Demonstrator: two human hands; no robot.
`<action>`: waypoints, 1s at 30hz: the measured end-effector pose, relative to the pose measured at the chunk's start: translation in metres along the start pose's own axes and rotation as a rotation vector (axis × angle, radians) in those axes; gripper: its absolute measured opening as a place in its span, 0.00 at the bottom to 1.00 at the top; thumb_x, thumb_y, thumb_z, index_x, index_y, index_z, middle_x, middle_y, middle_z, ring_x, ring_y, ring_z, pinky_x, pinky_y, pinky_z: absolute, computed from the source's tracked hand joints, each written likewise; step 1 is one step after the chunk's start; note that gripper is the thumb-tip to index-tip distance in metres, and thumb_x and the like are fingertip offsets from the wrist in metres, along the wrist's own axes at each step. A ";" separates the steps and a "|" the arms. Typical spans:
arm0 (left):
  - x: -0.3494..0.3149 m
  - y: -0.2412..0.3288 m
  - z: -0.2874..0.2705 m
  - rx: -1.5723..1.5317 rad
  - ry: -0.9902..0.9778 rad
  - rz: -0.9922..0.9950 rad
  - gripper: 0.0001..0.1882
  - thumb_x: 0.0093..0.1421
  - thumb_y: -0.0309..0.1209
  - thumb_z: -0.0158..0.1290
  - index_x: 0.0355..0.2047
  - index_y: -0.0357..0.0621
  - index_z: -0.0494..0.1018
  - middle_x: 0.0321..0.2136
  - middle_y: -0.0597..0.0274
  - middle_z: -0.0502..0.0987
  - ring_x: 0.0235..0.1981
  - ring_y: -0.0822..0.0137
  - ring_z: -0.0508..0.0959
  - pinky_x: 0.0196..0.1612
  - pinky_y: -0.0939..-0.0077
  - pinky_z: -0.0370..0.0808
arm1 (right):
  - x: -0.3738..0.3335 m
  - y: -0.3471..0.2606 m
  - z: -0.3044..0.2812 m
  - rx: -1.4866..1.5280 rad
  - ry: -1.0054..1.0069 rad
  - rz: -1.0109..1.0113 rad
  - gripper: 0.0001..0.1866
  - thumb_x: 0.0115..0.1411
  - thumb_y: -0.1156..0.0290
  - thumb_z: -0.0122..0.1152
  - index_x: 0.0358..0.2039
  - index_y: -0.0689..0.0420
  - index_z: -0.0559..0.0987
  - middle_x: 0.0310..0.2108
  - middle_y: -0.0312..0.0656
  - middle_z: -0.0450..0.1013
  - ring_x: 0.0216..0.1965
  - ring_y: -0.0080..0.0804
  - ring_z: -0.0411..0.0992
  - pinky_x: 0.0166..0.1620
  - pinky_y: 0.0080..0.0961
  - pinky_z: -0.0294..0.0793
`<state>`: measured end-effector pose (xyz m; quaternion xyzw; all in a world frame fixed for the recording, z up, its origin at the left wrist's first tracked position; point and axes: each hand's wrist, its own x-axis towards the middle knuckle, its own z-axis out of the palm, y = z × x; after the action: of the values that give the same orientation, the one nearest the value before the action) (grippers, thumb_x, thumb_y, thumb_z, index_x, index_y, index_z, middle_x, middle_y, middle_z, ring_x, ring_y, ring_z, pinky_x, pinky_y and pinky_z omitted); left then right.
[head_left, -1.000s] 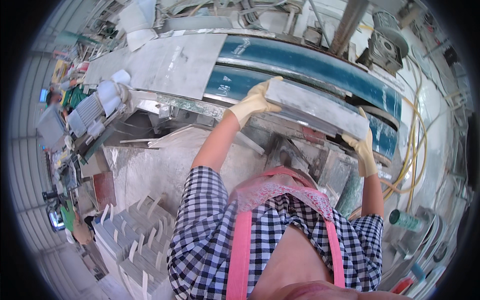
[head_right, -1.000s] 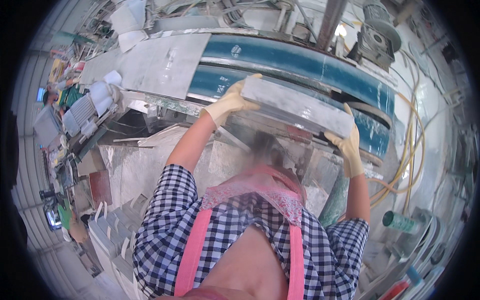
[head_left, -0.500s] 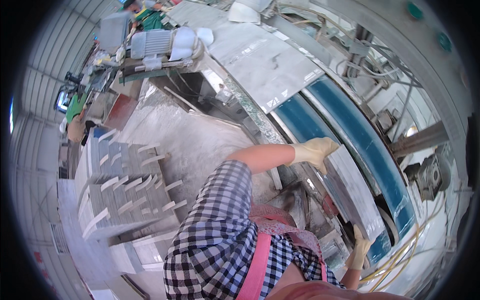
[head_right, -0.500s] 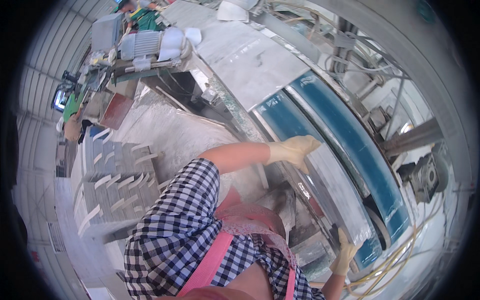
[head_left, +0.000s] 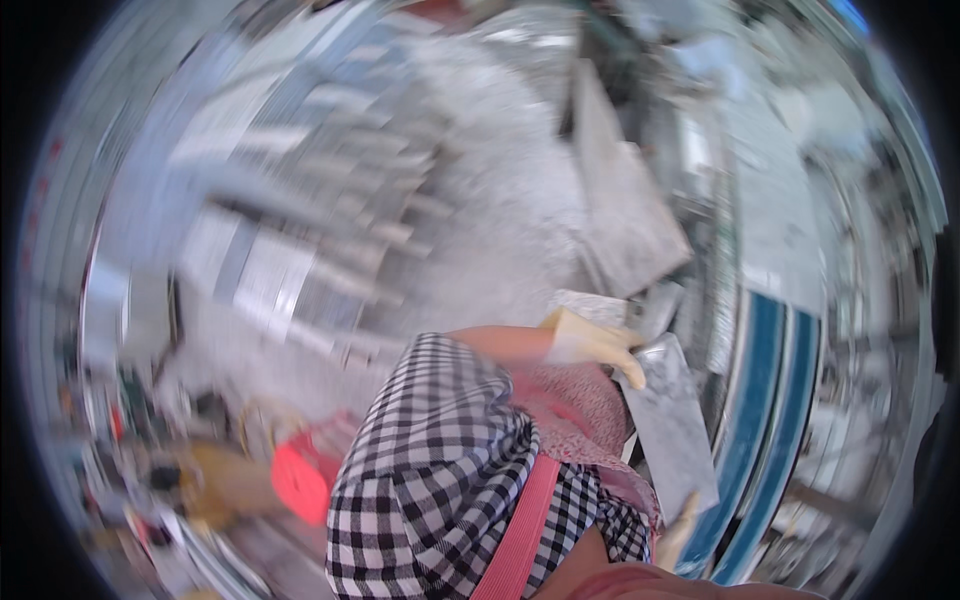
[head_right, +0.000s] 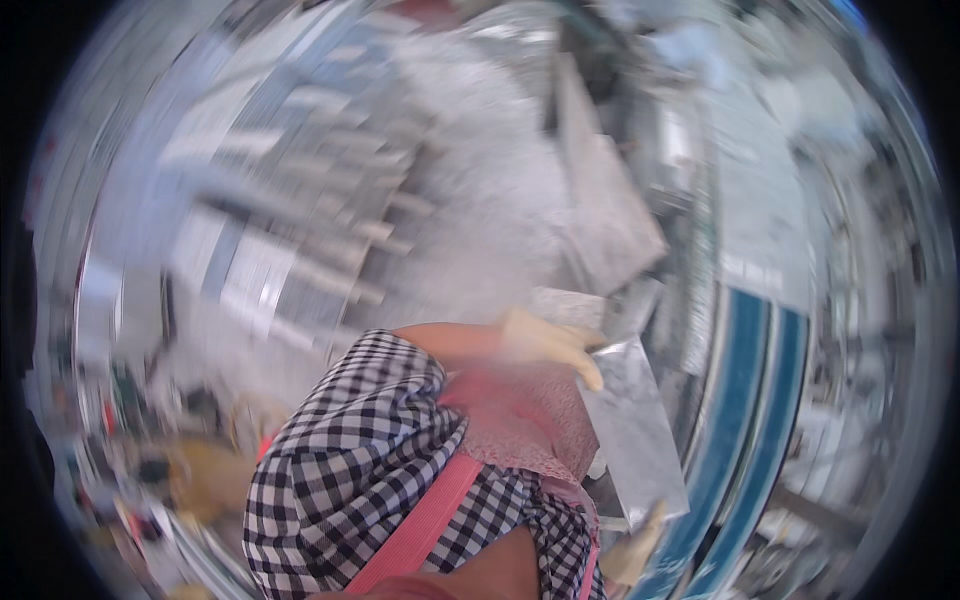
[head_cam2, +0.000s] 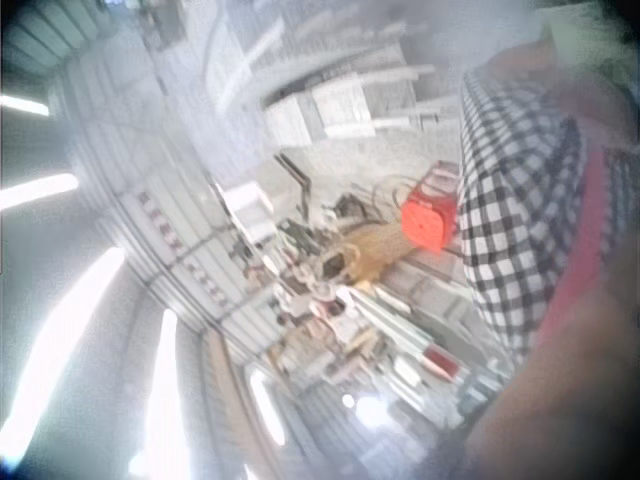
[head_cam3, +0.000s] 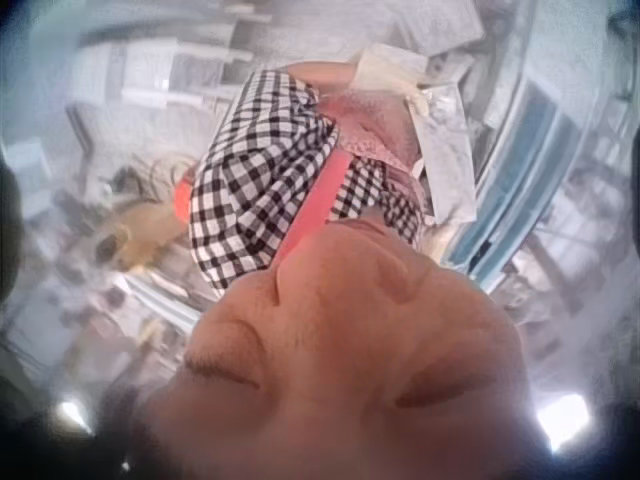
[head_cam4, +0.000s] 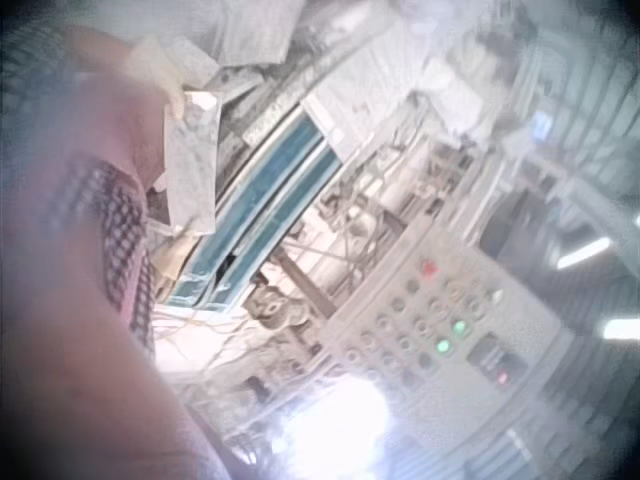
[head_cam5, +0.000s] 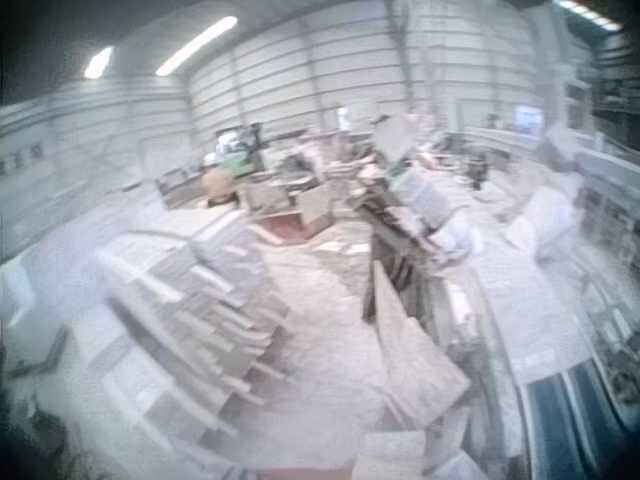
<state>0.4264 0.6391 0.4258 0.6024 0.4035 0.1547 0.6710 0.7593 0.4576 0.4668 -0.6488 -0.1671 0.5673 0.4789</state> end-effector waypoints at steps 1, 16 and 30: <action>-0.050 -0.031 -0.006 -0.033 0.157 0.024 0.35 0.57 0.46 0.58 0.62 0.43 0.68 0.65 0.44 0.61 0.65 0.56 0.63 0.66 0.69 0.57 | 0.006 0.009 0.023 0.022 -0.187 0.083 0.30 0.71 0.54 0.47 0.65 0.60 0.62 0.61 0.46 0.65 0.58 0.37 0.66 0.61 0.35 0.66; -0.400 -0.188 0.034 -0.873 1.438 -0.138 0.40 0.49 0.39 0.63 0.60 0.31 0.66 0.53 0.50 0.75 0.58 0.59 0.70 0.62 0.67 0.63 | 0.062 0.148 0.431 -0.817 -1.081 0.154 0.29 0.62 0.64 0.62 0.59 0.67 0.68 0.57 0.49 0.69 0.57 0.39 0.68 0.61 0.33 0.64; -0.531 -0.261 -0.006 -1.210 1.587 0.007 0.42 0.52 0.36 0.66 0.63 0.31 0.61 0.54 0.53 0.74 0.56 0.60 0.73 0.60 0.67 0.68 | -0.029 0.259 0.647 -1.156 -1.269 0.380 0.31 0.60 0.61 0.65 0.59 0.64 0.68 0.52 0.49 0.72 0.54 0.37 0.71 0.55 0.33 0.71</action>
<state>0.0171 0.2156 0.3715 -0.1175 0.5864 0.6941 0.4007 0.0857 0.5891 0.3395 -0.3687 -0.5522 0.7175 -0.2105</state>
